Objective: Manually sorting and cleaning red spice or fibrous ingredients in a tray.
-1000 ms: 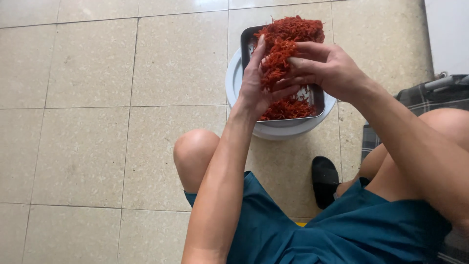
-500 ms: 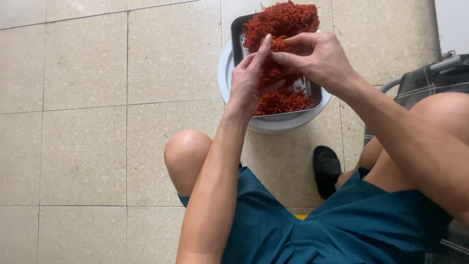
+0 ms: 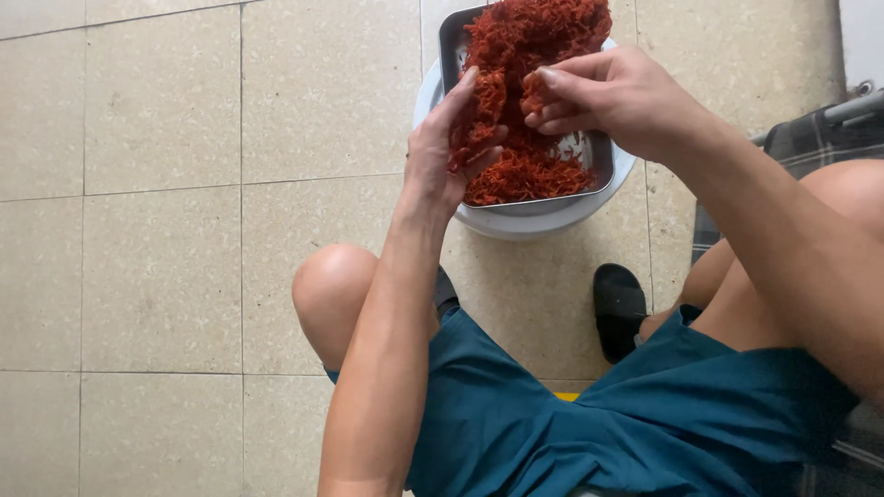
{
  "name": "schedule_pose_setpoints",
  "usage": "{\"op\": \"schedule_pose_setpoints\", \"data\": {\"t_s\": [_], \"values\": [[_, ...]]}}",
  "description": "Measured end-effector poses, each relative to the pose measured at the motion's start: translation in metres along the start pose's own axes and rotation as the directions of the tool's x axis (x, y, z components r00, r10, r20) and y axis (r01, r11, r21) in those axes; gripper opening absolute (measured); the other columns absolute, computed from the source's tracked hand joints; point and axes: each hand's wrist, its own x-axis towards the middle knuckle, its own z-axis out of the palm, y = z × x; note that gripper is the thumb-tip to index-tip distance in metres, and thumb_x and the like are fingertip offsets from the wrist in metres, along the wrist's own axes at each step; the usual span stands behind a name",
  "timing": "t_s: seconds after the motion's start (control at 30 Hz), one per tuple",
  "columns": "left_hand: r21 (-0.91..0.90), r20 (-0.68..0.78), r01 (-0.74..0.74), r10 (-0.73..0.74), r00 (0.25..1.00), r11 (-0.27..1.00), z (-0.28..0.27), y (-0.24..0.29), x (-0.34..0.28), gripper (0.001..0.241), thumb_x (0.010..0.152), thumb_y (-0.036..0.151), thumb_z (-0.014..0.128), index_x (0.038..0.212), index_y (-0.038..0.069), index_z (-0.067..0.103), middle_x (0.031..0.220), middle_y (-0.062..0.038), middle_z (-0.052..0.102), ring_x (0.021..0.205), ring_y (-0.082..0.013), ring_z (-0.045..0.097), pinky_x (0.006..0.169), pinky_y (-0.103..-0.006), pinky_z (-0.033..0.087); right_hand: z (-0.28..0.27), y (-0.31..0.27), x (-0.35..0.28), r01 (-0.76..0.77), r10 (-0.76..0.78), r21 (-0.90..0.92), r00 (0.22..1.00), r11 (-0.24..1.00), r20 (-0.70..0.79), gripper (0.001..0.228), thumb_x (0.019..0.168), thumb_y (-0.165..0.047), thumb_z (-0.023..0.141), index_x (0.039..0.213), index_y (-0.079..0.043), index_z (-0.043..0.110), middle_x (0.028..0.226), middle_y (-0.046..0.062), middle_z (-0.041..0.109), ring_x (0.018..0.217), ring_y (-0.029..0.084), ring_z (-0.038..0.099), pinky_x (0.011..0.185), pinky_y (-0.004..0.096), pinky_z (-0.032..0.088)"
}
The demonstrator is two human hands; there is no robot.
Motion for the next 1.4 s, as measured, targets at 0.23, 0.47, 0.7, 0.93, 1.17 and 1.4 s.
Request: {"op": "schedule_pose_setpoints", "data": {"t_s": [0.23,0.47,0.7,0.93,1.17,1.4], "values": [[0.033,0.024,-0.015,0.014,1.000,0.999,-0.006,-0.003,-0.002,0.057,0.067,0.038,0.080,0.111,0.001,0.076,0.090,-0.012,0.076,0.075,-0.0204,0.071,0.064,-0.0315,0.053,0.005,0.005,0.003,0.080,-0.078,-0.091,0.997,0.993,0.022,0.031,0.102,-0.006,0.060,0.131,0.006,0.063,0.111,0.021,0.074,0.096,0.023,0.077,0.083,0.024,0.065],[0.068,0.073,-0.041,0.036,0.997,0.997,-0.004,-0.004,-0.002,0.044,0.076,0.022,0.079,0.111,-0.004,0.076,0.095,-0.018,0.077,0.077,-0.0226,0.072,0.065,-0.0277,0.058,0.009,0.003,0.004,0.286,-0.275,-0.223,0.958,0.932,0.079,0.035,0.101,-0.002,0.062,0.135,0.007,0.060,0.114,0.023,0.072,0.096,0.027,0.075,0.083,0.030,0.066],[0.218,0.179,-0.202,0.164,0.970,0.955,-0.011,-0.016,0.010,0.032,0.083,0.011,0.077,0.114,0.000,0.076,0.101,-0.023,0.080,0.083,-0.0254,0.079,0.072,-0.0278,0.068,0.015,0.001,0.004,0.403,-0.367,-0.380,0.915,0.833,0.168,0.040,0.096,0.009,0.061,0.136,0.010,0.060,0.112,0.026,0.073,0.087,0.027,0.076,0.075,0.029,0.065],[0.385,0.117,-0.308,0.284,0.951,0.870,-0.002,-0.005,-0.007,0.032,0.082,0.012,0.076,0.109,-0.005,0.077,0.088,-0.020,0.081,0.069,-0.0184,0.076,0.060,-0.0211,0.065,0.016,0.000,0.003,0.402,-0.380,-0.478,0.913,0.781,0.146,0.034,0.098,0.002,0.068,0.132,0.008,0.065,0.104,0.023,0.076,0.082,0.025,0.077,0.070,0.028,0.065],[0.397,0.035,-0.217,0.221,0.975,0.892,0.000,0.000,-0.008,0.031,0.080,0.011,0.075,0.105,-0.006,0.079,0.083,-0.018,0.079,0.065,-0.0167,0.072,0.056,-0.0208,0.061,0.019,0.001,0.005,0.462,-0.472,-0.595,0.868,0.657,0.153,0.031,0.094,0.008,0.066,0.125,0.007,0.071,0.102,0.022,0.077,0.074,0.024,0.075,0.061,0.027,0.061],[0.350,0.013,-0.185,0.192,0.981,0.918,-0.005,0.003,-0.006,0.032,0.080,0.009,0.076,0.106,-0.008,0.078,0.083,-0.020,0.079,0.062,-0.0190,0.073,0.051,-0.0211,0.060,0.008,0.000,0.007,0.425,-0.438,-0.591,0.889,0.686,0.132,0.027,0.102,-0.003,0.067,0.126,0.008,0.070,0.100,0.021,0.077,0.077,0.024,0.076,0.063,0.029,0.064]]}}
